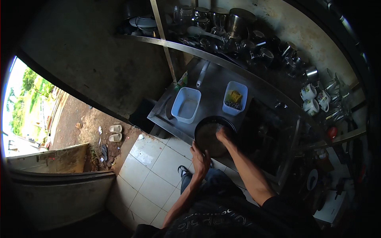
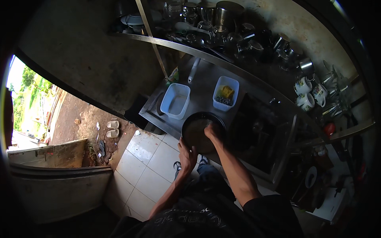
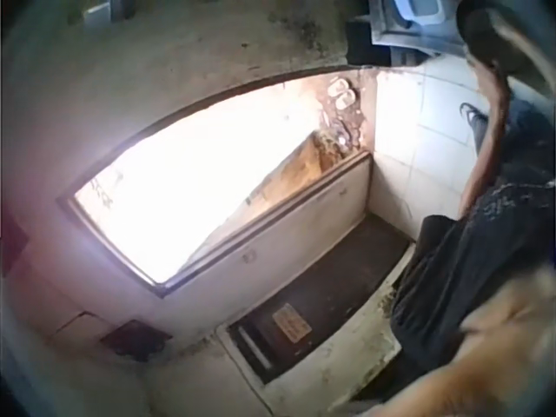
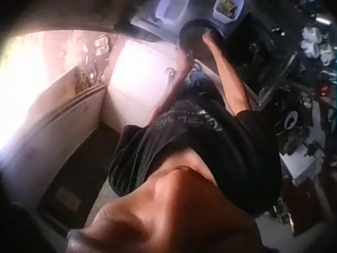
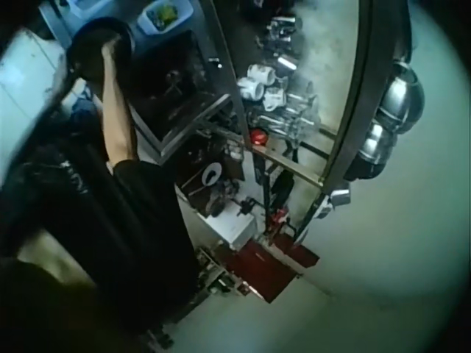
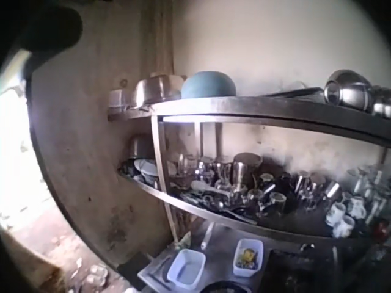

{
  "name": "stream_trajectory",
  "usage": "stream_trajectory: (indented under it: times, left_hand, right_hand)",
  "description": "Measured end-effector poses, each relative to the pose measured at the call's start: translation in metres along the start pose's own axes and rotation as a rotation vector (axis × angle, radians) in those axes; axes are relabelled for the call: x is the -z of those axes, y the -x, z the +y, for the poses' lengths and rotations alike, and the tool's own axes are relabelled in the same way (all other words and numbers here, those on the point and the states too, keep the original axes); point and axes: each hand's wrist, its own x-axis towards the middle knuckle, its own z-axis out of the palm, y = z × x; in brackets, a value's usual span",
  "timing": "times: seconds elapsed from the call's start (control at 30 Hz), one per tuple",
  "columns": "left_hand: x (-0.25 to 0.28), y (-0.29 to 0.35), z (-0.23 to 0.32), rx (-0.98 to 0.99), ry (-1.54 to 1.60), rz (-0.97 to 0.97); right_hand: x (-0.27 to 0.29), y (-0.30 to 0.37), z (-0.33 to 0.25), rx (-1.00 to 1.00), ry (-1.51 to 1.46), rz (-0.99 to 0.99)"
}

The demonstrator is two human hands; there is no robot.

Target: The recorder wipes a kitchen counter and then washes a rice cooker pot in a sink.

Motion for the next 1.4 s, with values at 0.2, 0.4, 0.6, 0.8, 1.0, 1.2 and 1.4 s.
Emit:
stream_trajectory:
  times: [0.2, 0.4, 0.6, 0.8, 1.0, 1.2, 1.4]
  left_hand:
    - [-0.016, 0.002, -0.006, -0.07, -0.008, 0.056]
    - [-0.016, -0.004, -0.001, -0.13, -0.04, 0.183]
    - [-0.025, -0.009, -0.003, -0.105, 0.033, 0.192]
    - [-0.03, -0.009, 0.003, -0.106, 0.091, 0.215]
    - [-0.035, -0.006, 0.006, -0.079, 0.089, 0.261]
    - [-0.04, -0.003, 0.003, -0.162, 0.064, 0.296]
    - [-0.05, 0.005, 0.006, -0.16, 0.064, 0.298]
  right_hand:
    - [-0.009, -0.009, 0.019, 0.036, -0.117, 0.054]
    - [0.048, 0.024, -0.004, -0.039, -0.299, -0.439]
    - [0.033, 0.043, -0.01, 0.238, -0.318, -0.51]
    - [0.028, 0.002, 0.024, 0.202, 0.246, -0.287]
    - [0.052, 0.005, 0.008, -0.115, -0.042, -0.702]
    - [0.045, 0.0, 0.015, -0.168, -0.189, -0.768]
    - [0.011, -0.014, 0.025, 0.077, 0.152, -0.798]
